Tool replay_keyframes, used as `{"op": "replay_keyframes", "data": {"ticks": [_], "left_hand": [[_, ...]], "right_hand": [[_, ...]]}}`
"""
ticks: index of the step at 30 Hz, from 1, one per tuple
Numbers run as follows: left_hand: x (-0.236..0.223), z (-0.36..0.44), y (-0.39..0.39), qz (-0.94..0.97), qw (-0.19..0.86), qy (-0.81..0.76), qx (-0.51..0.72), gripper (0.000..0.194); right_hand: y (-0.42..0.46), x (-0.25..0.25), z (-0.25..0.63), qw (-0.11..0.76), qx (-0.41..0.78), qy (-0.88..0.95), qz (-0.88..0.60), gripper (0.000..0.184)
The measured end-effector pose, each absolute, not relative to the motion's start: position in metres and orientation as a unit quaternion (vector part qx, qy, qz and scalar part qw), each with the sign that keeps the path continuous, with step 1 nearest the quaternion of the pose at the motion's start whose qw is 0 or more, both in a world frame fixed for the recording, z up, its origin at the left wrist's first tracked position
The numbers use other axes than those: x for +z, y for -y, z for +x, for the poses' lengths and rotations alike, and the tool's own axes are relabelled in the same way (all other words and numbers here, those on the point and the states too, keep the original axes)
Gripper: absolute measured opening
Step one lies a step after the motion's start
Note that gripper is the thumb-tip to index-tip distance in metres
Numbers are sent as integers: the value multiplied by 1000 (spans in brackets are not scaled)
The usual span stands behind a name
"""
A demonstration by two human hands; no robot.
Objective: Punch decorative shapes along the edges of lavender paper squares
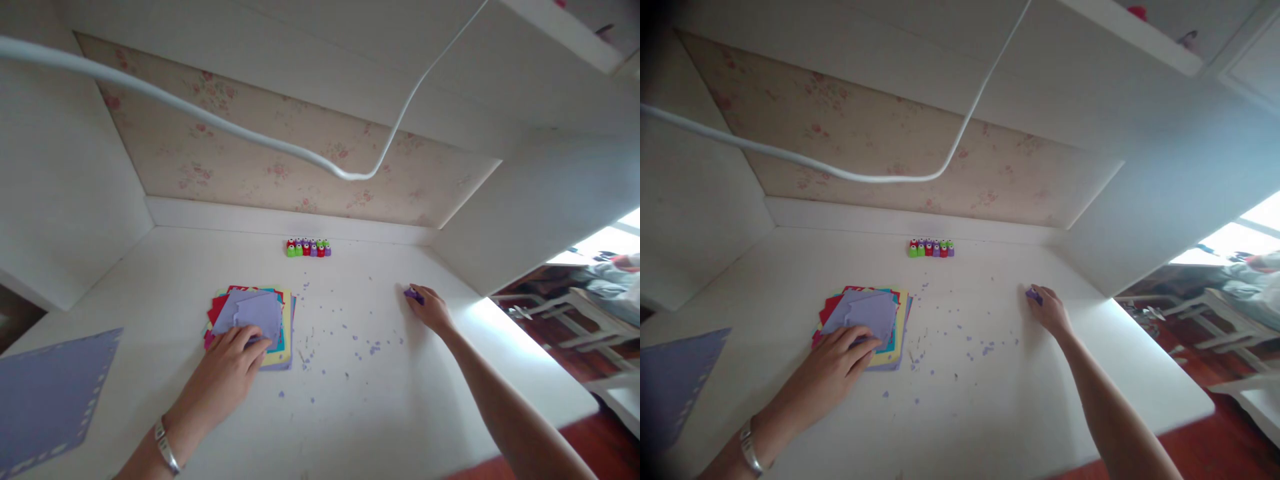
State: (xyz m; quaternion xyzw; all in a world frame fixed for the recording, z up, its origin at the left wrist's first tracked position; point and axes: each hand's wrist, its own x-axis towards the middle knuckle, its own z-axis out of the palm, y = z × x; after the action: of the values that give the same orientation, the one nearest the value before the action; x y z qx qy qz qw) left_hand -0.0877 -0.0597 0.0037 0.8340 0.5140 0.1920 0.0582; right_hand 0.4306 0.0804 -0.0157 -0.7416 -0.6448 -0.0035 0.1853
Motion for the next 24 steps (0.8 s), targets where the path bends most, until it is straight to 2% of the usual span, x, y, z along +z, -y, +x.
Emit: {"op": "replay_keyframes", "data": {"ticks": [5,16,24], "left_hand": [[8,-87,62,832,57,-516,197,25],[8,-87,62,829,65,-521,192,22],[13,-86,63,827,68,-527,181,23]], "right_hand": [[-83,-12,378,178,4,674,-717,44],[-111,-1,171,182,60,737,-649,44],[-145,7,115,182,53,727,-659,43]]}}
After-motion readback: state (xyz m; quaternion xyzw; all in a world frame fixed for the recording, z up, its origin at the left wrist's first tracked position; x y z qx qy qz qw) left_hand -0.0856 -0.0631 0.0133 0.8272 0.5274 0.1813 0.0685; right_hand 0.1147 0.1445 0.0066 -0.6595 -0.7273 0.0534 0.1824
